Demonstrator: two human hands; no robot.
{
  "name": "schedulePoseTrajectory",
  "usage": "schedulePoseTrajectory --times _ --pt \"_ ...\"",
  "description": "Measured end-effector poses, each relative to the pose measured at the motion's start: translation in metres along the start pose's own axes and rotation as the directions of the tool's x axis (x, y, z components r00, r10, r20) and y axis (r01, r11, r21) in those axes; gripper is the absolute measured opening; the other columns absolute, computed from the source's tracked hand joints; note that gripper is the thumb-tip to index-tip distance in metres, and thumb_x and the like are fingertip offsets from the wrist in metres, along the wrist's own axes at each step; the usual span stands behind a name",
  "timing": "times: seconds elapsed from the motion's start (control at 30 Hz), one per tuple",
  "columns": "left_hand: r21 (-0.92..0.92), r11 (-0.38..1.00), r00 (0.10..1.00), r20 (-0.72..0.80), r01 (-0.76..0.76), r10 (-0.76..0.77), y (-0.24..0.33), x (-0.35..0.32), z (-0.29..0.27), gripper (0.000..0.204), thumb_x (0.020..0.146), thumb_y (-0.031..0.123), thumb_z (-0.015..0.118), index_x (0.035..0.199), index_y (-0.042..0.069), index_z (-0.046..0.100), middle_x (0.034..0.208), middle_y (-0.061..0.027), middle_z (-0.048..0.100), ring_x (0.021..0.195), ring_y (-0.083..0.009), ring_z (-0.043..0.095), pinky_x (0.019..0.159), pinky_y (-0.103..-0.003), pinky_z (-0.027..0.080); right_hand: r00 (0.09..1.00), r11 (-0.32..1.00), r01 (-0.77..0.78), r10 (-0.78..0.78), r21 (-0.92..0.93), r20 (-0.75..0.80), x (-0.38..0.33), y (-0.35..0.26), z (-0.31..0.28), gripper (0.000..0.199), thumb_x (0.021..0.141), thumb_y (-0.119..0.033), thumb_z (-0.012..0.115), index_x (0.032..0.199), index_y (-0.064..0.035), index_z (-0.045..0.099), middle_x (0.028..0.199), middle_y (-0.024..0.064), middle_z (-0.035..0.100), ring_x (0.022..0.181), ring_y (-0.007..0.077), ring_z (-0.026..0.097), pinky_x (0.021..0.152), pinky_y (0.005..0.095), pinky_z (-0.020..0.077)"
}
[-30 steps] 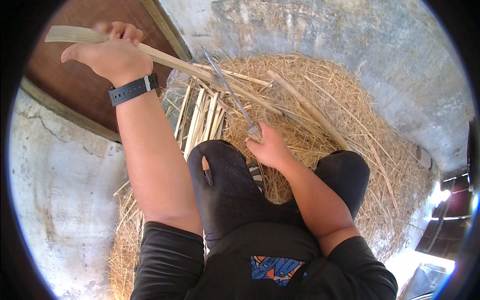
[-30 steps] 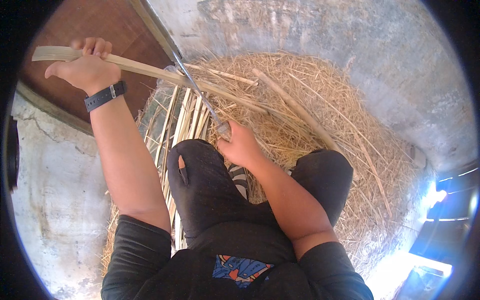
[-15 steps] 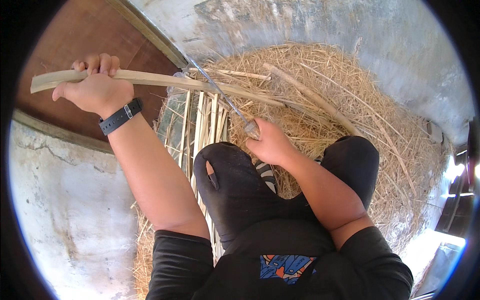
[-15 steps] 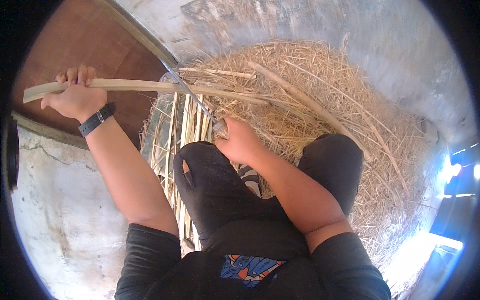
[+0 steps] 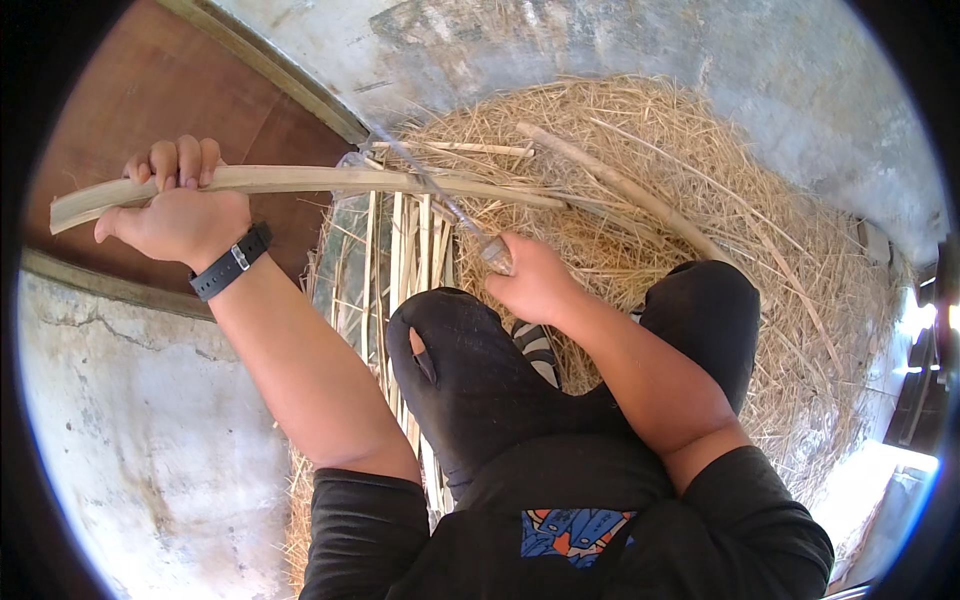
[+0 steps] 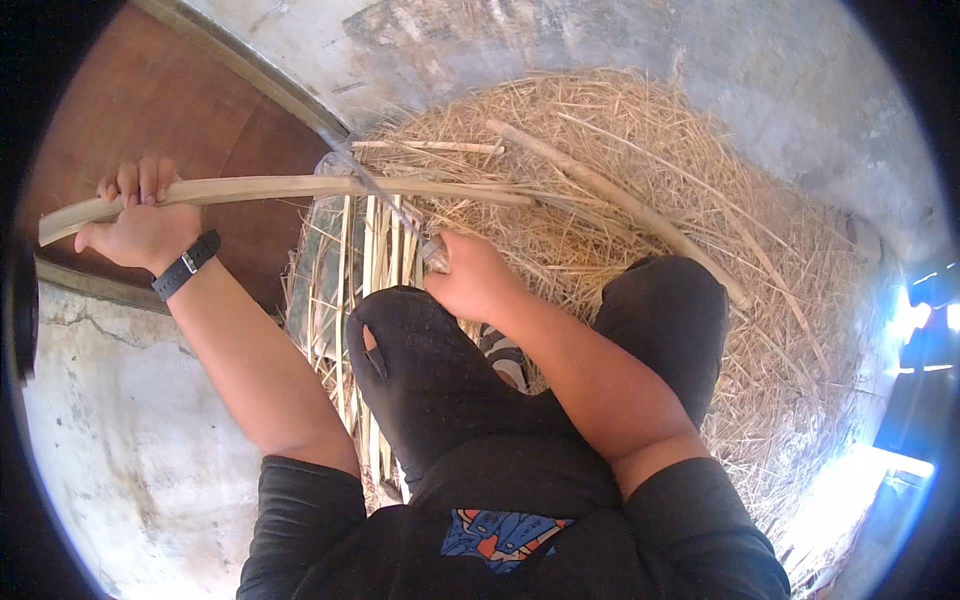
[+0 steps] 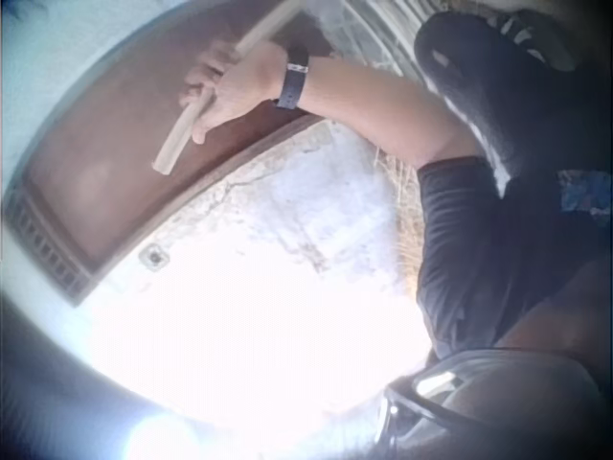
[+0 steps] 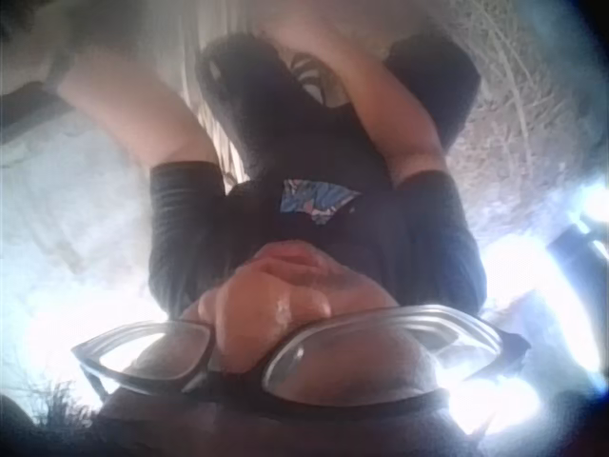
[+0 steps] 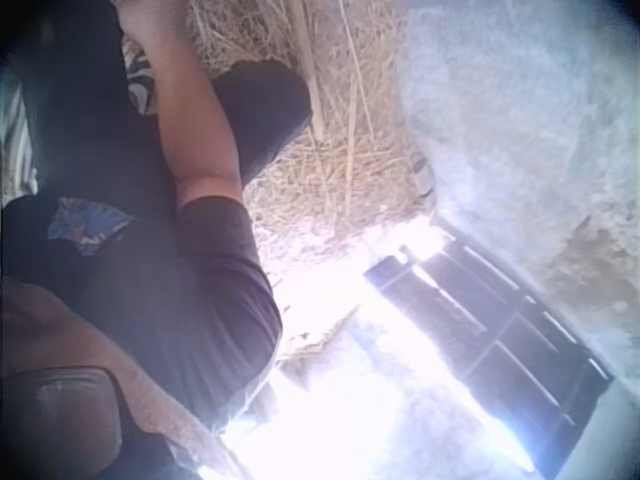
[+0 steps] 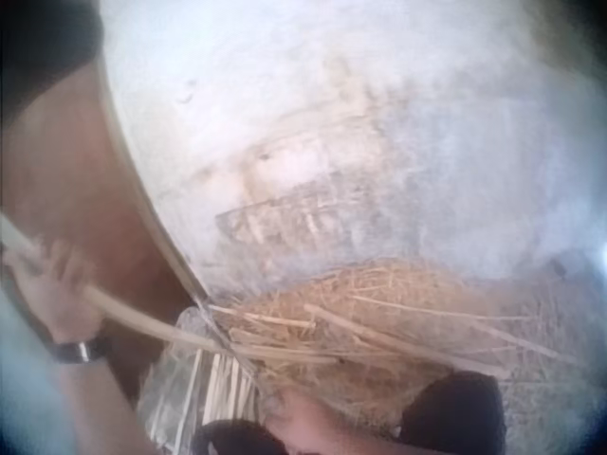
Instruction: The person sits on a straw-covered floor and uses a large knife to split long bamboo stalks into thin strips. They hold the stalk with one hand and repeatedly strike it with the knife to separate the fibers, then place the resulting strips into a pile.
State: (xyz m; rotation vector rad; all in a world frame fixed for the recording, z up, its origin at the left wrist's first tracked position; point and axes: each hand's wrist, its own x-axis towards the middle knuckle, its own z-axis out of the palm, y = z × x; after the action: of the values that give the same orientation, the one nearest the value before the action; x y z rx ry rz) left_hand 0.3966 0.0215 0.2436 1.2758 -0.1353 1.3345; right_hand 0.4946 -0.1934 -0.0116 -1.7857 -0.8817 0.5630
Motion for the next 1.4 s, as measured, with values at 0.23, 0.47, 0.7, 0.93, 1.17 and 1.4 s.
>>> schedulePoseTrajectory --times 0.23,0.47,0.7,0.93,1.17,1.4 --pt "-0.156 0.985 0.981 0.192 0.066 -0.036 0.006 0.001 -0.014 0.073 0.084 0.085 0.023 0.075 0.017 0.048 0.056 0.0022 0.033 0.046 -0.0108 0.027 0.045 -0.024 0.024 0.978 0.965 -0.162 0.129 0.204 0.166 0.003 0.0 -0.009 0.031 0.076 -0.017 0.066 0.098 0.0027 0.058 0.079 0.0207 0.063 0.075 0.0348 0.064 0.07 0.0426 0.0491" --pt "-0.181 0.983 0.989 0.144 0.041 -0.015 0.008 -0.014 -0.014 0.071 0.084 0.084 0.029 0.073 0.017 0.05 0.055 0.0027 0.034 0.046 -0.0101 0.026 0.044 -0.023 0.022 0.987 0.995 0.031 -0.046 0.096 0.156 0.011 0.015 -0.009 0.023 0.079 -0.014 0.064 0.097 -0.0019 0.057 0.072 0.0101 0.058 0.06 0.0197 0.059 0.055 0.0358 0.0456" --pt "-0.237 0.969 0.964 0.267 0.077 -0.011 0.013 -0.019 -0.023 0.068 0.085 0.082 0.033 0.074 0.017 0.05 0.057 0.0036 0.035 0.047 -0.0099 0.027 0.046 -0.024 0.023 0.936 0.968 0.052 -0.133 0.245 0.326 -0.005 -0.024 -0.031 0.016 0.081 -0.012 0.064 0.09 -0.0036 0.054 0.072 0.0056 0.058 0.05 0.0135 0.055 0.049 0.0324 0.0458" --pt "-0.282 0.951 0.925 0.38 0.129 -0.013 0.014 -0.021 -0.032 0.061 0.085 0.077 0.045 0.076 0.018 0.052 0.057 0.0051 0.035 0.048 -0.009 0.03 0.047 -0.024 0.025 0.925 0.981 -0.125 0.062 0.146 0.376 0.007 -0.006 -0.044 0.018 0.083 -0.015 0.065 0.093 -0.0056 0.054 0.073 0.004 0.059 0.052 0.0127 0.056 0.05 0.0308 0.0469" --pt "-0.289 0.948 0.906 0.423 0.137 -0.003 0.011 -0.022 -0.031 0.059 0.085 0.075 0.047 0.077 0.017 0.055 0.057 0.0056 0.036 0.047 -0.0078 0.031 0.047 -0.024 0.026 0.94 0.991 -0.12 0.096 0.054 0.328 0.013 0.013 -0.037 0.023 0.08 -0.015 0.065 0.098 -0.0041 0.056 0.078 0.009 0.061 0.061 0.0183 0.06 0.056 0.0347 0.0493" --pt "-0.325 0.918 0.873 0.486 0.227 -0.043 0.024 -0.021 -0.04 0.062 0.085 0.076 0.043 0.073 0.016 0.053 0.056 0.0057 0.038 0.046 -0.0076 0.033 0.049 -0.023 0.028 0.967 0.987 0.152 -0.158 0.041 0.202 0.007 0.006 -0.011 0.03 0.077 -0.015 0.066 0.102 -0.0012 0.059 0.083 0.0164 0.064 0.076 0.0285 0.065 0.07 0.0432 0.0503"
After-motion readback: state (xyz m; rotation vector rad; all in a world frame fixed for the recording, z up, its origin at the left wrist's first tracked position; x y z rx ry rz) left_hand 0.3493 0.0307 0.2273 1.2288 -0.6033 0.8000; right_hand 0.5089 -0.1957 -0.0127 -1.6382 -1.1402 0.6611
